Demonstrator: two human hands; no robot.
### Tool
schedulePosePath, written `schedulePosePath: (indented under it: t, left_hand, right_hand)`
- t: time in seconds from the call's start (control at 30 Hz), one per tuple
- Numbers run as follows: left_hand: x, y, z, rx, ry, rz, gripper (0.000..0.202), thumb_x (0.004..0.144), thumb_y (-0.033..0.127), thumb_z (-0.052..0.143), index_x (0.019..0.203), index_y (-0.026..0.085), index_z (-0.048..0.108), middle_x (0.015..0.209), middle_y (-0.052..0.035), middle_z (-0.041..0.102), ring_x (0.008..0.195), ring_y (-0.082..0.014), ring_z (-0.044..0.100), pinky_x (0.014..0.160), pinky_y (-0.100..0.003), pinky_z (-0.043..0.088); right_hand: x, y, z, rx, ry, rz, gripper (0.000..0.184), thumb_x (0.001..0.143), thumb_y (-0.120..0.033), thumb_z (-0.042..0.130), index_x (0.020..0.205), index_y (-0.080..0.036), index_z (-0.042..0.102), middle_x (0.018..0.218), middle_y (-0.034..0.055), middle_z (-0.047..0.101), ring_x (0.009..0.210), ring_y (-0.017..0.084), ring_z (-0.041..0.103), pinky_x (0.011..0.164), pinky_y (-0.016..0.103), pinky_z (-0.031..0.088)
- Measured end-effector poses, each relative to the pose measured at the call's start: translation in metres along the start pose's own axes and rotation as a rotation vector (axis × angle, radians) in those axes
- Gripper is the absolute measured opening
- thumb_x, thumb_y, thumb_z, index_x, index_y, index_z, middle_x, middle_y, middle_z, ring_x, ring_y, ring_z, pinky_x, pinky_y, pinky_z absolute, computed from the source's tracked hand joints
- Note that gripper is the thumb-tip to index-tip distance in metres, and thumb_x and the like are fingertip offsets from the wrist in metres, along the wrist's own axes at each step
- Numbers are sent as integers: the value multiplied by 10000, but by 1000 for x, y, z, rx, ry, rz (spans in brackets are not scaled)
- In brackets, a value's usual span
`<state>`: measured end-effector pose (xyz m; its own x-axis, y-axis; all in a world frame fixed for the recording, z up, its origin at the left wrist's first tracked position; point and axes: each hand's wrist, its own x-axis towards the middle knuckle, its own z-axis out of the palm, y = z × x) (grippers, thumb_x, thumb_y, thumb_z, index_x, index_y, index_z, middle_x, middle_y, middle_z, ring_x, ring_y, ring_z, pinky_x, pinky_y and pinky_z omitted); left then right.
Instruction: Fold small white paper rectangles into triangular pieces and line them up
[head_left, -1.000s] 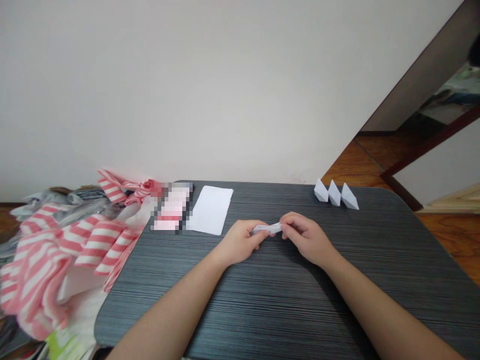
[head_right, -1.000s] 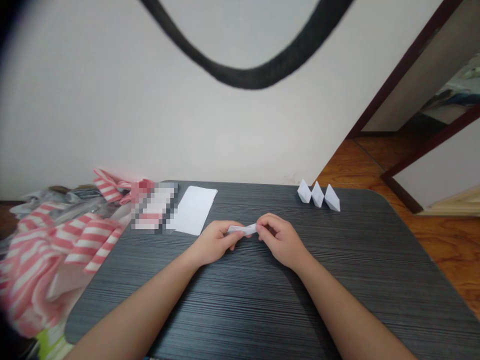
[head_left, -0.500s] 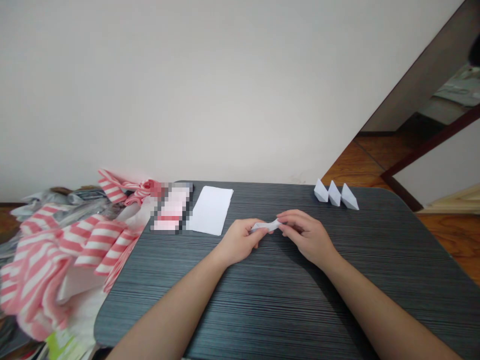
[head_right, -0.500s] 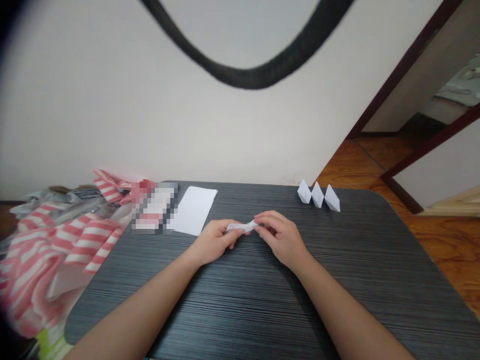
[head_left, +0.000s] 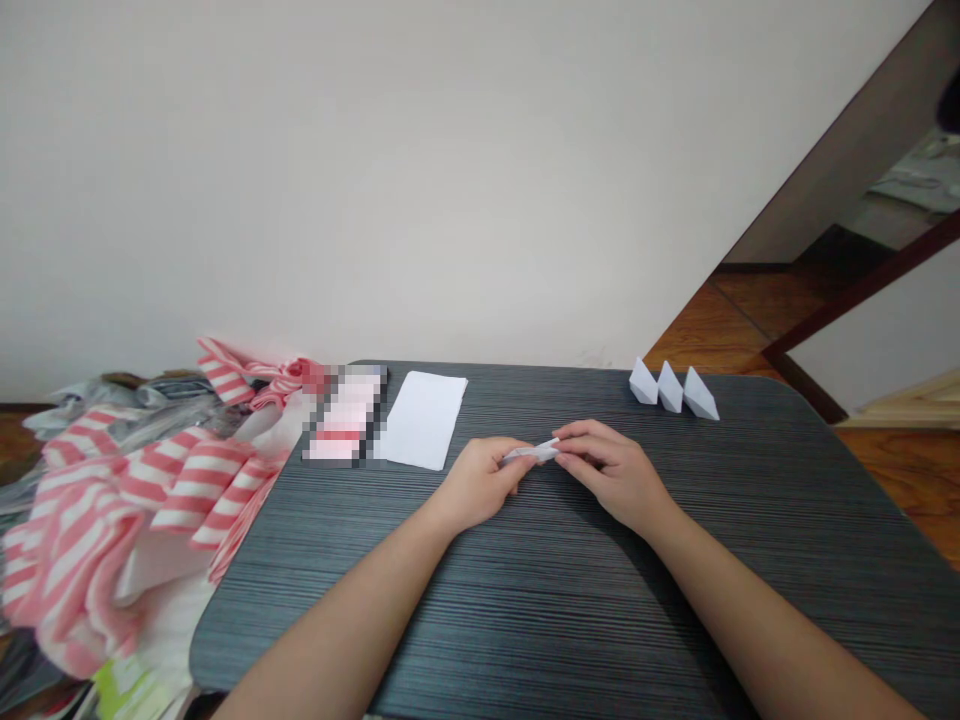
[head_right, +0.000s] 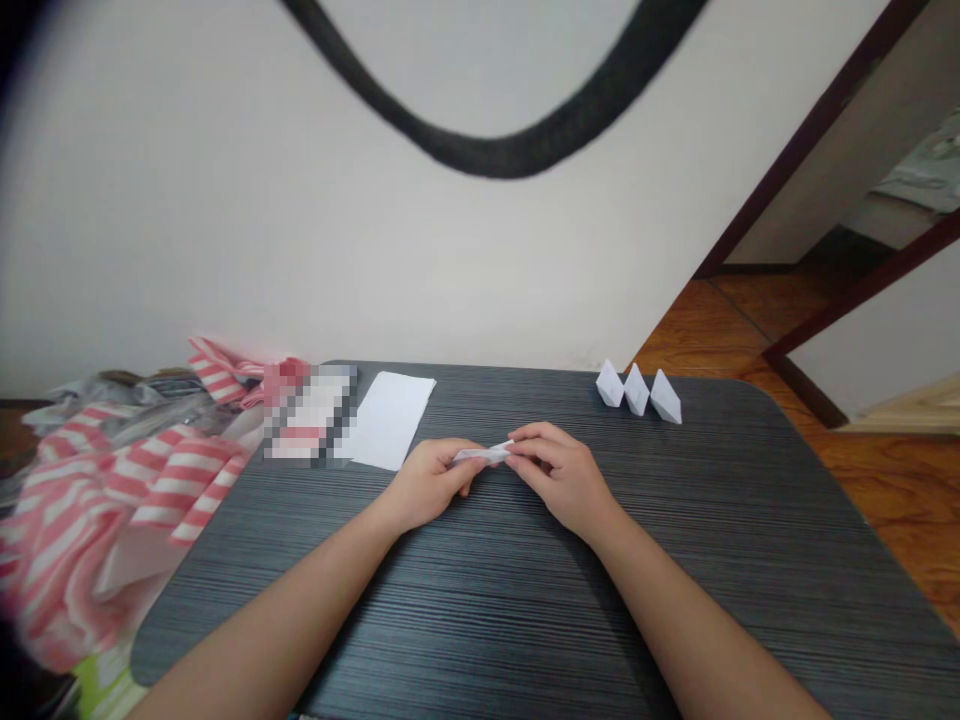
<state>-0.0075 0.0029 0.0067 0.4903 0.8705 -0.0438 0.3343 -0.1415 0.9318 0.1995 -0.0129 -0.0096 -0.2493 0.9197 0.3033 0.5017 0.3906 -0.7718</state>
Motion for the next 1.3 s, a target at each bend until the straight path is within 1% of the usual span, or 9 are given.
schedulePosePath:
  t: [0.17, 0.33, 0.5, 0.63, 0.7, 0.83, 0.97, 1.13, 1.3]
  left_hand:
    - [0, -2, 0, 3, -4, 11, 357, 886, 397, 429, 1001, 169, 677, 577, 10, 543, 537, -107, 492, 531, -209, 374]
    - [0, -2, 0, 36, -9, 36, 345, 893, 379, 423, 979, 167, 681, 586, 10, 551, 544, -107, 498, 547, -213, 377]
    - [0, -1, -1, 29, -22, 27, 332, 894, 370, 425, 953, 164, 677, 576, 15, 543, 536, -104, 491, 544, -210, 371]
    - [0, 1, -1, 14, -27, 65, 316, 889, 360, 438, 854, 150, 671, 583, 17, 526, 554, -98, 489, 571, -206, 377]
    - [1, 1, -1, 10, -37, 86, 315, 889, 352, 439, 809, 143, 661, 589, 17, 522, 564, -97, 490, 581, -204, 378]
    - [1, 1, -1, 18, -45, 77, 306, 892, 333, 431, 824, 139, 657, 586, 17, 523, 565, -97, 491, 577, -200, 376]
    - [0, -1, 0, 28, -27, 70, 303, 894, 340, 428, 880, 148, 663, 577, 22, 520, 550, -96, 486, 559, -199, 372]
    - [0, -3, 0, 35, -8, 49, 327, 903, 363, 409, 949, 159, 661, 565, 25, 520, 531, -98, 485, 535, -201, 367]
    - [0, -1, 0, 49, -7, 87, 306, 902, 332, 415, 882, 152, 662, 590, 18, 535, 556, -98, 500, 555, -203, 372]
  right_hand:
    - [-1, -1, 0, 21, -20, 11, 147, 839, -267, 573, 915, -243, 696, 1054, 69, 611, 653, 141, 569, 558, 282, 462]
    - [1, -3, -1, -14, -21, -22, 159, 860, -247, 539, 886, -241, 695, 1023, 71, 619, 789, 187, 592, 631, 305, 466]
    - [1, -3, -1, -30, -18, -44, 177, 870, -237, 526, 905, -243, 699, 1023, 68, 623, 875, 206, 596, 726, 330, 479]
    - [2, -1, -1, -33, -10, -62, 182, 873, -225, 523, 929, -243, 696, 1029, 69, 620, 929, 213, 588, 781, 343, 477]
    - [1, 0, 1, -17, -6, -59, 175, 870, -221, 529, 946, -239, 685, 1043, 70, 612, 903, 204, 589, 729, 326, 484]
    - [0, 0, 3, 54, 29, -8, 149, 859, -216, 545, 974, -219, 640, 1083, 76, 582, 728, 149, 575, 568, 274, 466]
    - [-1, -2, 2, 14, 26, -9, 110, 858, -209, 546, 867, -212, 656, 1066, 65, 580, 678, 132, 554, 581, 283, 449]
    - [-1, -4, 1, 27, -2, -2, 125, 853, -221, 557, 912, -219, 667, 1094, 69, 562, 642, 120, 545, 575, 284, 455]
    - [-1, -4, 1, 23, -19, 9, 99, 853, -213, 557, 872, -206, 654, 1087, 66, 557, 637, 115, 534, 564, 275, 443]
